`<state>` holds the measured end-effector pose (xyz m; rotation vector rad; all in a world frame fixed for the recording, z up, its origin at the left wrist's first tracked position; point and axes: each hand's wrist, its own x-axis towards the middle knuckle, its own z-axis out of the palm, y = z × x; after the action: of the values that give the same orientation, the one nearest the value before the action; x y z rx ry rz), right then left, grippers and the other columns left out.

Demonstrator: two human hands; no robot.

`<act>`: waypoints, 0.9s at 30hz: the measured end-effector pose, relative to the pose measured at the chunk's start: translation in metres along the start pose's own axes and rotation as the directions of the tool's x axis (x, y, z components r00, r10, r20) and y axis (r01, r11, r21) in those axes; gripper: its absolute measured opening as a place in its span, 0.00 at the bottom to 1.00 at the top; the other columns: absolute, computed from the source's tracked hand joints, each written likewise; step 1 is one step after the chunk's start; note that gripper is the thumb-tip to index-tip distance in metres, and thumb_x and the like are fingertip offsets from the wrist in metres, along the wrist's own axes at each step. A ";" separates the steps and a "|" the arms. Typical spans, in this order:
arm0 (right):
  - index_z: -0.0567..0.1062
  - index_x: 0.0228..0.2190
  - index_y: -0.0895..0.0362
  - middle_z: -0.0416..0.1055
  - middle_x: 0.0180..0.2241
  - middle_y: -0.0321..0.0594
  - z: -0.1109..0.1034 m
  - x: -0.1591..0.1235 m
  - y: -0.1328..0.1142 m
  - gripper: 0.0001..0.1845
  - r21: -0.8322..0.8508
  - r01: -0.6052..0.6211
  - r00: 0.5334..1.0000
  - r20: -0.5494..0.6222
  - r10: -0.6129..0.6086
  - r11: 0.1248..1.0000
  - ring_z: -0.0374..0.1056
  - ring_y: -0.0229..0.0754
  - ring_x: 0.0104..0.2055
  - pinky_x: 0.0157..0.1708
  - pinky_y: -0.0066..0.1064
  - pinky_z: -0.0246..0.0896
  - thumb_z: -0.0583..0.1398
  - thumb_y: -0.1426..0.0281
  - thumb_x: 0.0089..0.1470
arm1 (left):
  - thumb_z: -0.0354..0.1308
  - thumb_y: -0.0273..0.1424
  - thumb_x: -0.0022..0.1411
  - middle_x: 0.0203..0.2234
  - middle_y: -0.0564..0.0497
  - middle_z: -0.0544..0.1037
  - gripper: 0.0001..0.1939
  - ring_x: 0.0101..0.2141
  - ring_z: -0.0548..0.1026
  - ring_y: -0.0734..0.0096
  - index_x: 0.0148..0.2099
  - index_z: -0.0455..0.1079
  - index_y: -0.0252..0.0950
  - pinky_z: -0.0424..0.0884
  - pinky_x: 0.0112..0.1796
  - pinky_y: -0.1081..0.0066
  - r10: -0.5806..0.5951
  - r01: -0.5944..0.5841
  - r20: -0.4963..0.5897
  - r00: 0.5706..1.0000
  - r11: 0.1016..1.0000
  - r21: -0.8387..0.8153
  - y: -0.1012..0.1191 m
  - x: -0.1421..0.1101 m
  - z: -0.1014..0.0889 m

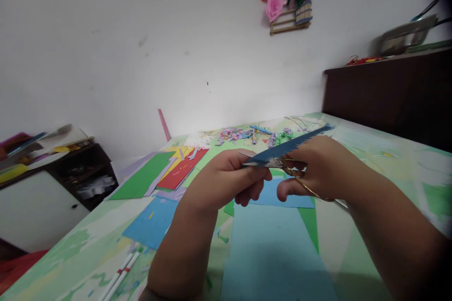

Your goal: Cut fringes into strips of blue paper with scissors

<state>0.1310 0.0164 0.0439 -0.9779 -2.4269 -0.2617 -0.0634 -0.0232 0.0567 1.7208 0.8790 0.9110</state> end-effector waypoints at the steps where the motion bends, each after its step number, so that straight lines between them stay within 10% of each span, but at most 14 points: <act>1: 0.61 0.17 0.55 0.59 0.16 0.35 0.000 0.000 0.000 0.31 0.005 -0.004 1.000 0.001 0.004 1.000 0.50 0.36 0.20 0.21 0.29 0.41 0.51 0.39 0.39 | 0.51 0.33 0.57 0.12 0.57 0.67 0.11 0.12 0.61 0.84 0.26 0.67 0.33 0.55 0.13 0.81 0.004 -0.003 0.017 1.000 1.000 -0.031 -0.001 0.000 -0.001; 15: 0.62 0.23 0.55 0.61 0.23 0.35 -0.002 0.000 0.002 0.24 0.100 0.000 0.999 0.042 -0.004 0.995 0.54 0.37 0.23 0.23 0.28 0.44 0.55 0.46 0.43 | 0.48 0.32 0.59 0.15 0.57 0.66 0.12 0.15 0.64 0.82 0.25 0.63 0.34 0.60 0.17 0.79 0.135 -0.098 -0.228 0.964 0.981 0.165 0.004 0.000 0.010; 27: 0.61 0.23 0.55 0.59 0.22 0.34 -0.004 -0.003 0.000 0.24 0.173 0.016 0.993 0.112 -0.036 0.985 0.52 0.36 0.23 0.22 0.28 0.44 0.54 0.46 0.45 | 0.46 0.26 0.57 0.14 0.58 0.65 0.13 0.16 0.64 0.82 0.21 0.61 0.34 0.60 0.19 0.79 0.244 -0.149 -0.180 0.953 0.894 0.423 0.005 -0.001 0.012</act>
<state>0.1339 0.0132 0.0462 -0.9074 -2.5186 -0.0045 -0.0523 -0.0302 0.0581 2.1223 1.1195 1.1399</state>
